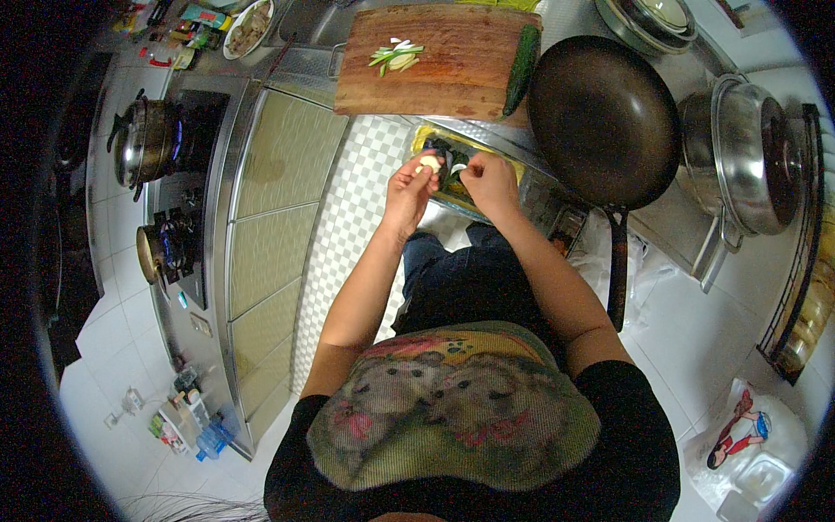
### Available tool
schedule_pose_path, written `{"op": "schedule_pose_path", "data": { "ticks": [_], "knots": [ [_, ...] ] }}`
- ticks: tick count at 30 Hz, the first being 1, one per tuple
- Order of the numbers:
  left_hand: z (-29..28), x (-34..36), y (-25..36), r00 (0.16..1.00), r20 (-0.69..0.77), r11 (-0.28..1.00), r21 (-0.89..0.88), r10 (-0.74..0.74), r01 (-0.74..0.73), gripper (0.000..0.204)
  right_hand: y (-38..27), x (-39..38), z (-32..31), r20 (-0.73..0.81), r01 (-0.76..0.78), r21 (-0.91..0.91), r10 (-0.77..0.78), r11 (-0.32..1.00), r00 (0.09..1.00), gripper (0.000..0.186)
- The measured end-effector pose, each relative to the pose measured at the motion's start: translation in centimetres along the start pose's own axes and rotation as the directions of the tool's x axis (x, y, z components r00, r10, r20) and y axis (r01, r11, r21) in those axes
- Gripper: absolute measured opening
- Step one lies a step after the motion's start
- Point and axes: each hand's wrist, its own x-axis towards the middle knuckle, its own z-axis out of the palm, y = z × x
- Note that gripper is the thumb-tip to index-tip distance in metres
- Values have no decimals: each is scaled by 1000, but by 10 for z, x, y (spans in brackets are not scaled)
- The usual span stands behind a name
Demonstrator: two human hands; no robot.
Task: The person stirs noodles in a pan on the stove using chopsticks, then moves to the counter to peel garlic cloves by hand. The peeled garlic is placed into a container while the noodles continue to cook.
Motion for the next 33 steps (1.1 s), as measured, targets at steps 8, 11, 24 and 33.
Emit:
{"op": "schedule_pose_path", "data": {
  "ticks": [8,11,24,33],
  "knots": [
    [-2,-3,11,990,8,990,9,-142,142,29,-16,-4,-6,32,30,79,-32,996,999,11],
    [-2,-4,8,986,31,985,70,-161,159,27,-12,-3,-4,87,43,79,-50,996,995,15],
    [-9,-1,7,961,114,967,-6,-252,254,13,-16,-1,-5,209,82,406,-180,910,961,8],
    [-2,2,6,978,-35,974,-105,-207,203,12,-25,-4,-10,204,307,164,-337,937,919,7]
  ]
}}
